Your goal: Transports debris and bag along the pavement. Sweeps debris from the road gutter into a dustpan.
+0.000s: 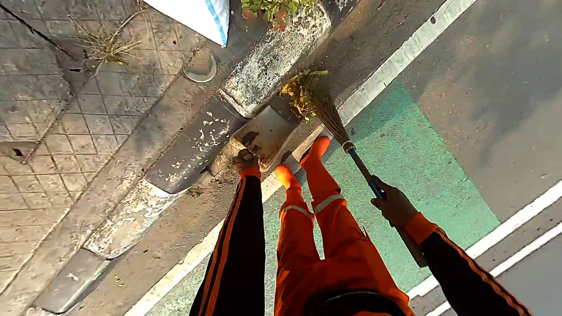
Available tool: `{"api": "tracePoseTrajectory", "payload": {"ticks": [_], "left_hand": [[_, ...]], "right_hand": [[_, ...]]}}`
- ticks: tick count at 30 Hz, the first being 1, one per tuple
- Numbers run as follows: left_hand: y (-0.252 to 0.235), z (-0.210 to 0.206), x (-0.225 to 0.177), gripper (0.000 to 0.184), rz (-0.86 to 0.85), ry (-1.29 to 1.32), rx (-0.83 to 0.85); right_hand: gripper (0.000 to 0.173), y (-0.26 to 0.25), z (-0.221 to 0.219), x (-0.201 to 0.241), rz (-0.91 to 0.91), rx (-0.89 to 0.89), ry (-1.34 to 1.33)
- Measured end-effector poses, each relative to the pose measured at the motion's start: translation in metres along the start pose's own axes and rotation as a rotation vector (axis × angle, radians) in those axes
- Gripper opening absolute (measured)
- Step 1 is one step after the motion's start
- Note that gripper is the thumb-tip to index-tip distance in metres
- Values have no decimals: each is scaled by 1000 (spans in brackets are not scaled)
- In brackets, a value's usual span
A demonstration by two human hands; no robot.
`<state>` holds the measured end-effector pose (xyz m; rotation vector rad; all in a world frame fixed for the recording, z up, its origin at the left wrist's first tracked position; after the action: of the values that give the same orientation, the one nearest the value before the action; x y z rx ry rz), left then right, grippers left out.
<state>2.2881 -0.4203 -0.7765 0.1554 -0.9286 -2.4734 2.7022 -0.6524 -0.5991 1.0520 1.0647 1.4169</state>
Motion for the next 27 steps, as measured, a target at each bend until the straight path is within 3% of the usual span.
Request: {"api": "tracePoseTrajectory", "payload": {"ticks": [3, 7, 9, 11, 15, 19, 24, 27], "left_hand": [[-3, 5, 4, 45, 44, 31, -27], [-10, 6, -3, 47, 2, 22, -25], [-14, 2, -1, 48, 22, 38, -22], [-24, -2, 6, 48, 23, 77, -47], [-32, -9, 26, 47, 4, 137, -5], [-42, -16, 43, 46, -72, 162, 20], [-51, -20, 64, 48, -151, 201, 80], [-53, -21, 68, 51, -175, 163, 115]], "right_hand": [[80, 33, 26, 13, 87, -103, 28], [79, -16, 40, 84, 105, -187, 189], [83, -46, 17, 109, 88, -119, 297], [84, -43, -31, 115, 95, 36, 453], [85, 10, -103, 82, 98, 232, 576], [84, 62, -94, 47, 70, 292, 522], [84, 131, -37, 13, 110, -66, 255], [84, 96, -53, 4, 3, -148, 125]]}}
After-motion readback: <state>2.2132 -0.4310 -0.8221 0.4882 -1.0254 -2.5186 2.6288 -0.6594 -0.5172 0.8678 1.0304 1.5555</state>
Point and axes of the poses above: each hand's wrist, its own y-axis away from the middle knuckle, its own z-axis out of the back of the hand, x = y × z, the point moved 8 cm from there along -y, towards the middle knuckle, and after that the axes turned 14 degrees about -y, right-handed, at the moved point
